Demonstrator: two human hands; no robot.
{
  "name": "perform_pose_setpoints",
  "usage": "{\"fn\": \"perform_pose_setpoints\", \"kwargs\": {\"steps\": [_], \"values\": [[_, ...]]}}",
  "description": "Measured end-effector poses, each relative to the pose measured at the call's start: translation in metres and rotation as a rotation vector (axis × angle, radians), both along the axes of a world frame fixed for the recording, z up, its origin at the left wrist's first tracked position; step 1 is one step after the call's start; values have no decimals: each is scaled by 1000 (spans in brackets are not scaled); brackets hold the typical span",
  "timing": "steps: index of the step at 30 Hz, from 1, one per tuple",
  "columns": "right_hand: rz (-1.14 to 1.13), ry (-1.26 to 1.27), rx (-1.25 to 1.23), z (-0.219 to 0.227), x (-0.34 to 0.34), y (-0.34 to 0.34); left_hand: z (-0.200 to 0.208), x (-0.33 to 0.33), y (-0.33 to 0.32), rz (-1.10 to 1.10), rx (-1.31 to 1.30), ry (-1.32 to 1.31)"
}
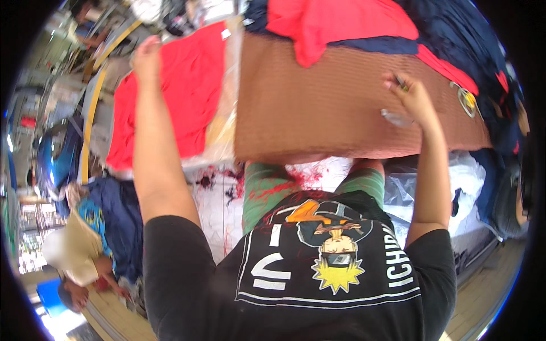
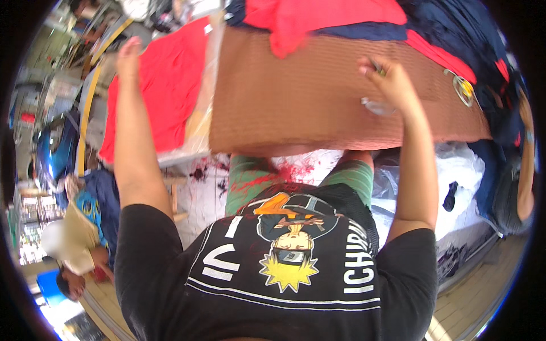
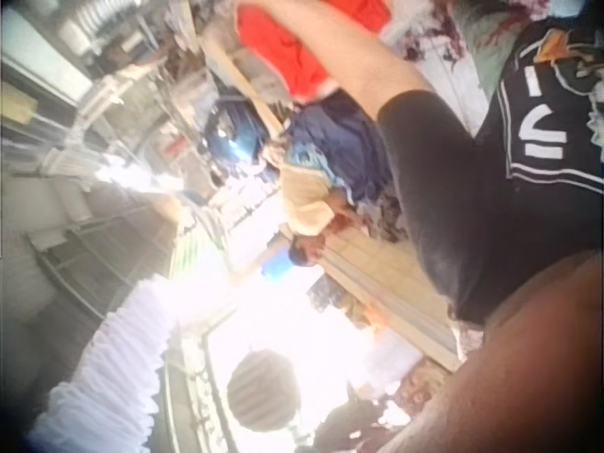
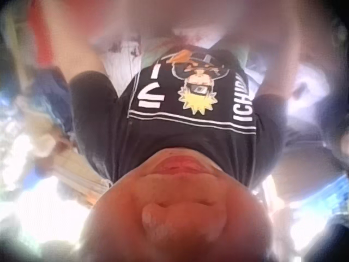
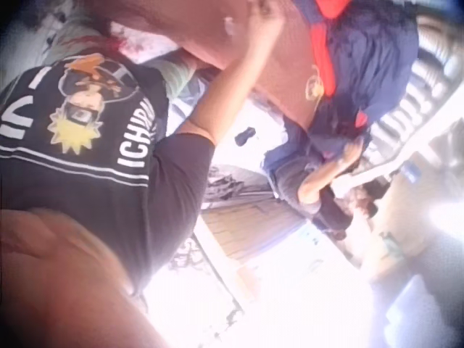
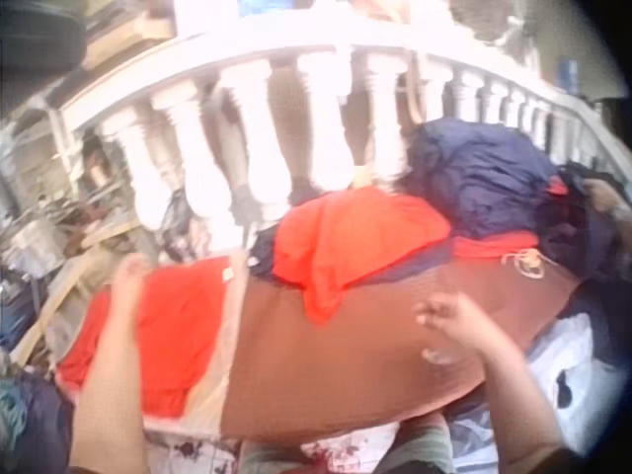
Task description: The person trims excess threads from several red shirts using a small thread clipper.
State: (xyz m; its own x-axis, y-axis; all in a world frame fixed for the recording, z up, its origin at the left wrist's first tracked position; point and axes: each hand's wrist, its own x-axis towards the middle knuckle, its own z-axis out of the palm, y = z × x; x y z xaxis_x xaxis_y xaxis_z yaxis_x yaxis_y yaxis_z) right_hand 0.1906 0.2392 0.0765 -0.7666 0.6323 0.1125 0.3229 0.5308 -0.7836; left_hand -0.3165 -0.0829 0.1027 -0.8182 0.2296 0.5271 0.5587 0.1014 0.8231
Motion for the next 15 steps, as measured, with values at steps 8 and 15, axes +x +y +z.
{"fn": "perform_pose_setpoints", "kwargs": {"steps": [8, 15], "values": [[-379, 242, -157, -69, 32, -6, -63, 190, 207, -381, -287, -722], [-371, 179, 159, -58, 33, -17, -19, 183, 233, -575, 419, -1256]]}}
